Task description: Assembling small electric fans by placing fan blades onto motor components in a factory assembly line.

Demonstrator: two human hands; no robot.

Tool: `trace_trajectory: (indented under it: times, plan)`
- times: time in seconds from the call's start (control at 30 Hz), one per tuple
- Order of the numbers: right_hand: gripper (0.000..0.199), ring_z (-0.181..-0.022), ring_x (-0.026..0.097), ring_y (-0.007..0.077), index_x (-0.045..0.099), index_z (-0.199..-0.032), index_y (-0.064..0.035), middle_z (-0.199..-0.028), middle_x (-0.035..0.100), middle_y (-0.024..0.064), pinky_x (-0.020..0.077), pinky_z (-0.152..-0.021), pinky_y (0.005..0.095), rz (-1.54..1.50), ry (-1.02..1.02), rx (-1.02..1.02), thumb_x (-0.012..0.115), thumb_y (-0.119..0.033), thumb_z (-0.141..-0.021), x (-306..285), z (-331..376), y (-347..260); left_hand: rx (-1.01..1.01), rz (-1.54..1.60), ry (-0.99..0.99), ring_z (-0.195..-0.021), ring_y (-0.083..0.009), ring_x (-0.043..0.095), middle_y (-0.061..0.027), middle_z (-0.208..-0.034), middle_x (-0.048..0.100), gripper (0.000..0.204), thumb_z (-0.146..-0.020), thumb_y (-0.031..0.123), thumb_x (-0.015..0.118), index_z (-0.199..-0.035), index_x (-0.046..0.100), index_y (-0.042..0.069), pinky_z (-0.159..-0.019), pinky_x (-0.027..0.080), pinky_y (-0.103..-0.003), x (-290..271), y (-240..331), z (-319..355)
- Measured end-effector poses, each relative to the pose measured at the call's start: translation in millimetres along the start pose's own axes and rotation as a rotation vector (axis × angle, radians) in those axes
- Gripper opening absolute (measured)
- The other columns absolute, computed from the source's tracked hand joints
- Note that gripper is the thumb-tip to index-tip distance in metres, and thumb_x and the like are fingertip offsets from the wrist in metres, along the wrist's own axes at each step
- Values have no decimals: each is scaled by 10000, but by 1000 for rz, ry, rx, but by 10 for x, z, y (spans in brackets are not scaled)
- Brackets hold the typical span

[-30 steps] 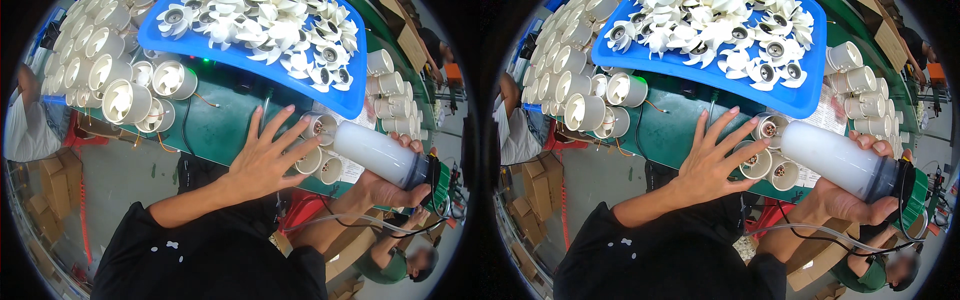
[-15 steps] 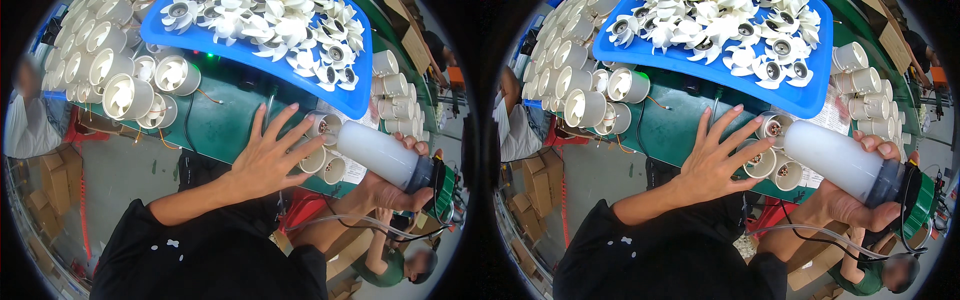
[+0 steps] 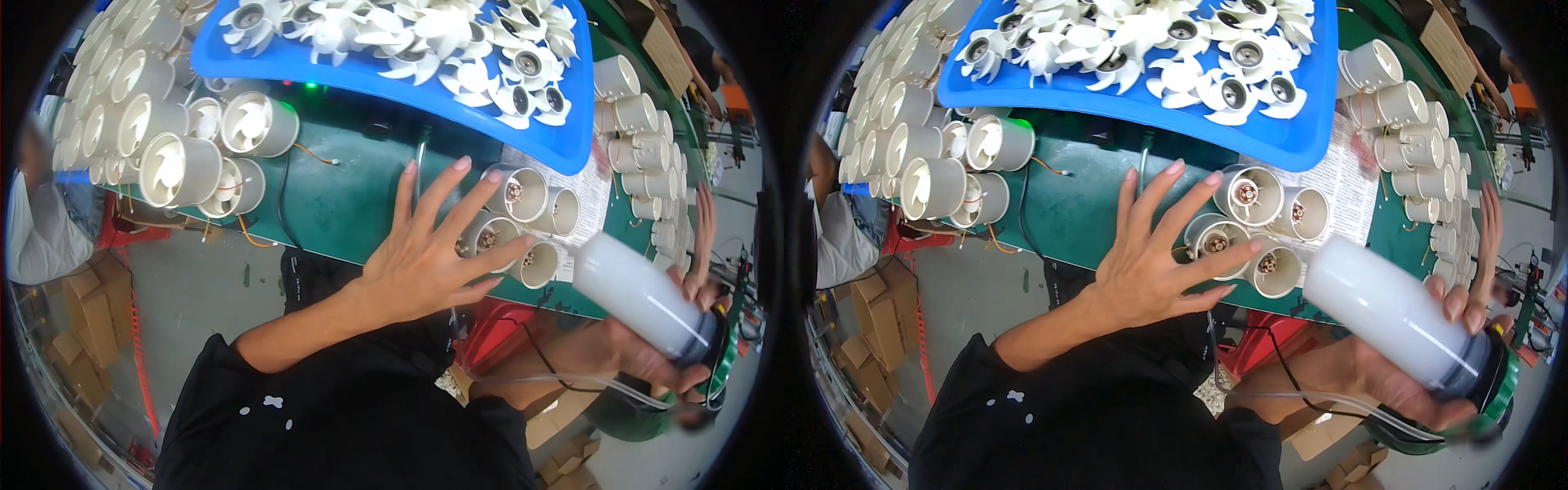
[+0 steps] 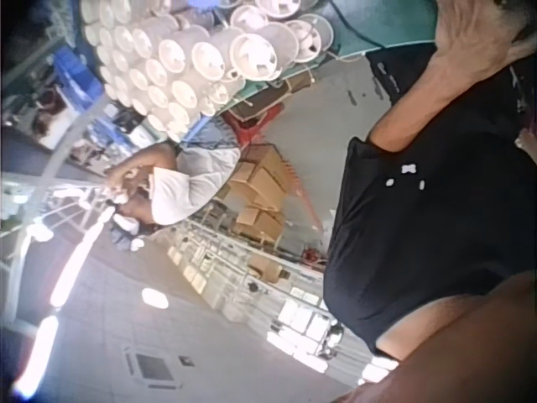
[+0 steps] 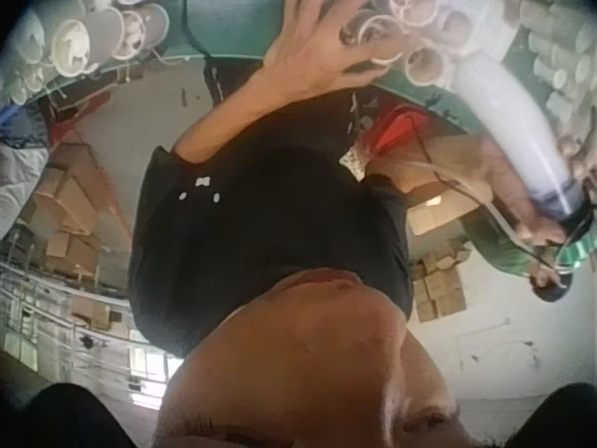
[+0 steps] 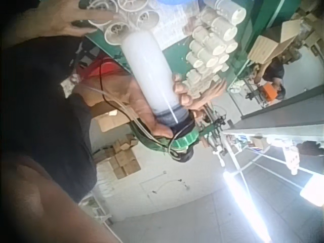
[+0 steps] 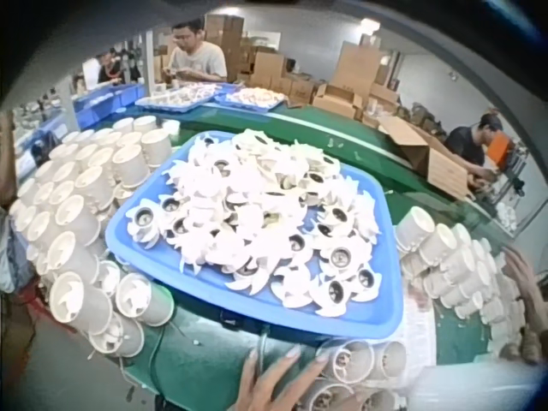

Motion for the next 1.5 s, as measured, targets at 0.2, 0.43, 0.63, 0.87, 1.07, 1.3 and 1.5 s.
trace_trajectory:
  times: [0.2, 0.43, 0.63, 0.87, 1.07, 1.3, 1.5]
  plan:
    - [865, -946, 470, 229, 354, -1348, -43, -1065, 482, 96, 359, -891, 428, 135, 51, 32, 751, -541, -762, -100, 169, -125, 77, -28, -25, -1421, -412, 231, -123, -1555, 315, 628, -727, 352, 812, -1304, 595, 470, -1094, 154, -708, 77, 65, 18]
    - [942, -918, 467, 232, 362, -1383, -5, -1055, 494, 101, 373, -850, 427, 329, 199, 0, 685, -639, -766, -190, 261, -25, 77, -16, -4, -1406, -401, 250, -116, -1546, 322, 603, -727, 324, 810, -1277, 611, 470, -1084, 177, -707, 102, 63, 2]
    - [986, -899, 468, 237, 387, -1378, 30, -1030, 490, 104, 381, -828, 432, 199, 46, 109, 669, -673, -748, -119, 212, 71, 75, -29, 17, -1406, -393, 253, -112, -1543, 320, 604, -722, 332, 814, -1276, 613, 468, -1074, 197, -714, 90, 64, 10]
    - [922, -900, 471, 242, 424, -1271, 25, -1037, 490, 104, 384, -829, 436, 253, 104, 39, 674, -686, -739, -171, 226, 32, 75, -30, 12, -1410, -391, 249, -105, -1547, 309, 589, -736, 347, 806, -1278, 611, 469, -1078, 197, -717, 89, 59, 18]
    - [906, -896, 474, 242, 442, -1252, 19, -1044, 489, 102, 385, -828, 438, 283, 124, 45, 659, -701, -748, -153, 209, 32, 78, -36, 5, -1411, -394, 247, -112, -1548, 305, 585, -741, 356, 806, -1278, 608, 475, -1084, 179, -716, 110, 68, 16]
    - [911, -897, 485, 240, 439, -1269, 16, -1040, 492, 103, 388, -827, 439, 245, 104, 45, 659, -698, -747, -161, 222, 51, 68, -28, 8, -1404, -398, 254, -119, -1542, 311, 570, -751, 350, 797, -1274, 609, 476, -1082, 184, -713, 99, 52, 15]
    - [952, -899, 490, 255, 405, -1370, 11, -1048, 497, 119, 393, -838, 444, 193, 58, 66, 651, -683, -766, -121, 201, 75, 73, -37, 4, -1397, -400, 261, -122, -1545, 309, 591, -733, 336, 803, -1273, 605, 471, -1062, 208, -717, 96, 58, 4]
Point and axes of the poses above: each hand's wrist, its own z-axis away from the middle knuckle, its own x-axis out of the palm, y = z × x, the point moved 7 cm from there along -z, towards the middle knuckle
